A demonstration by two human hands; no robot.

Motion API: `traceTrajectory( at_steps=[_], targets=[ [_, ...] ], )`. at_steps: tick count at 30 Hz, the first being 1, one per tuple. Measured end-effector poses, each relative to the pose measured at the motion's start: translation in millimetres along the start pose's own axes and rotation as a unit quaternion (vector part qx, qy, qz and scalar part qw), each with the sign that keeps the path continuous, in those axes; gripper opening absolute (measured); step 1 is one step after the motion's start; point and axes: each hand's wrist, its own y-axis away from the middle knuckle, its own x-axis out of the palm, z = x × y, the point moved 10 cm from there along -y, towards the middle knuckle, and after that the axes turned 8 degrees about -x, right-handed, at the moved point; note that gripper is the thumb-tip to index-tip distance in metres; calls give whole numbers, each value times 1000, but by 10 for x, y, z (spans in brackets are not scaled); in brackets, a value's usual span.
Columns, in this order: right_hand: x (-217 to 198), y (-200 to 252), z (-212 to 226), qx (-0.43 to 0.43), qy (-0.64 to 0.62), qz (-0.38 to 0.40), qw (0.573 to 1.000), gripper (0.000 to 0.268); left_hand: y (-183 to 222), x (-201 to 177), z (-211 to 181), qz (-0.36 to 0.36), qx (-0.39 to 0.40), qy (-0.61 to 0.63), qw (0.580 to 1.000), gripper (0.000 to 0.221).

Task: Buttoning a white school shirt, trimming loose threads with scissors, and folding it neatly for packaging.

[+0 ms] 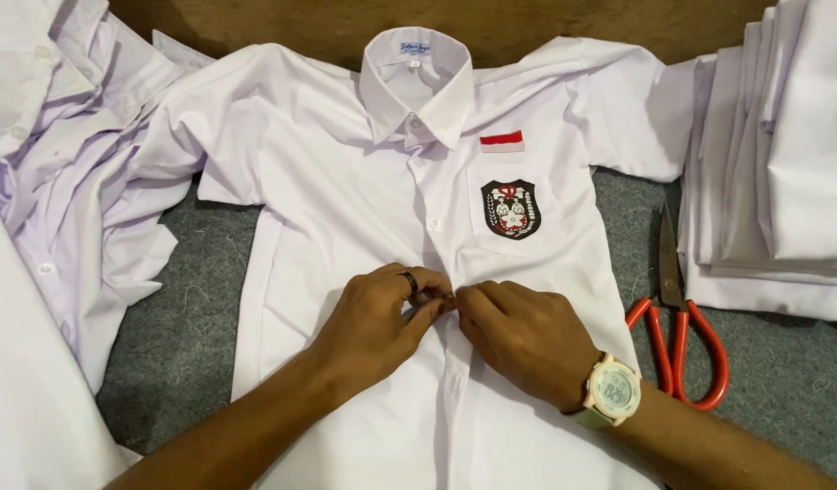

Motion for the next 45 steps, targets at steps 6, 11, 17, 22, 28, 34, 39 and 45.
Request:
traceTrajectory(
  at_steps=[6, 11, 17, 22, 28, 34, 39, 45],
  targets=[
    [-224, -83, 160, -58, 73, -57, 994, 5, -5, -46, 77, 12, -73, 80, 994, 18],
    [-193, -87, 136, -52, 50, -54, 996, 13, -19, -51, 71, 32, -70, 84, 993, 17],
    [-261, -140, 51, -22, -109, -81, 990, 11, -39, -91, 40, 51, -87, 103, 990, 16],
    [-264, -97, -47, 20, -199, -114, 973, 14, -28, -141, 13, 48, -110, 141, 983, 11],
    [-333, -109, -93, 40, -240, -137, 960, 14, -35, -109, -10, 42, -47, 171, 983, 7],
    [-286, -86, -145, 73, -252, -123, 957, 10, -21, -108, 2, 37, -52, 146, 987, 8],
    [-261, -62, -162, 87, -260, -119, 954, 12, 10, -138, -123, -1, 47, 75, 996, 7],
    [-310, -52, -124, 72, -235, -143, 959, 12, 81, -206, -219, -59, 68, 32, 995, 9]
  ],
)
